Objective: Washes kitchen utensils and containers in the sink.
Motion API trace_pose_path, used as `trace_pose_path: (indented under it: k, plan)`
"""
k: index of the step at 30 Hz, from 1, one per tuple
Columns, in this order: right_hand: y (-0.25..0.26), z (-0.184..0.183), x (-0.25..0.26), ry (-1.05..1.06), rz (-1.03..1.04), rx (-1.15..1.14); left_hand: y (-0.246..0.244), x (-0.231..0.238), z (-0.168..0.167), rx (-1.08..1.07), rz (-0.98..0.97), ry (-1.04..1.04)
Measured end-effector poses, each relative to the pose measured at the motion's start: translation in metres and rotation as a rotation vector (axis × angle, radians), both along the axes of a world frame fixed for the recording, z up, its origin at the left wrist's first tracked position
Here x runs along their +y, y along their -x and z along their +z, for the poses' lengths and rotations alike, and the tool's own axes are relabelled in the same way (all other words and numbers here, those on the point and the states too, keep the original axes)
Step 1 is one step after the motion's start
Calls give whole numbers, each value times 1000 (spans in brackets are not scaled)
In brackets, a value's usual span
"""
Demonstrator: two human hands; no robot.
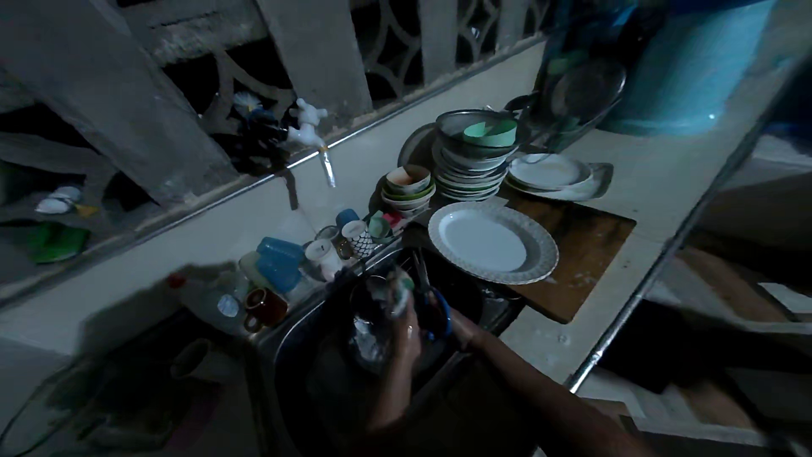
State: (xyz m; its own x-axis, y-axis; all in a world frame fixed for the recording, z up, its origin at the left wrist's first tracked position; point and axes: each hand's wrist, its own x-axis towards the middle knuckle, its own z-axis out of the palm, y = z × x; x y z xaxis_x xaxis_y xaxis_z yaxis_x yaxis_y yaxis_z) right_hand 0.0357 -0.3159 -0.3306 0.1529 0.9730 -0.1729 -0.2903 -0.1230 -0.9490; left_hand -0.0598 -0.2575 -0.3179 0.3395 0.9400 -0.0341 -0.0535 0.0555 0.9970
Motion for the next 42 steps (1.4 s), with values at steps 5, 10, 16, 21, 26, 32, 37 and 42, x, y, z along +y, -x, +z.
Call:
trace_pose_path:
  k: [5,10,16,21,26,32,37,42]
  plan:
    - [9,23,3,-62,-266,296,-13,-28,-7,266,-163,-431]
    - [-19,32,28,-112,-466,412,-22,-45,-14,41,-168,-405]
    - [-55,40,23,459,-361,-857,-35,-17,1,-141,-59,-315]
    - [-34,43,7,408,-208,-1159,-53,4,8,354,-318,-639]
    - [-87,43,11,529,-366,-1097,-14,10,3,480,-436,-465]
    - [-148,25,18,737,-387,-1157,62,74,-58,777,-260,-219]
    - [-92,14,42,401,-390,-1210,65,57,-100,752,-556,-322]
    - [-21,-22,53,142,270,-1094,58,43,-114,1167,-805,-902]
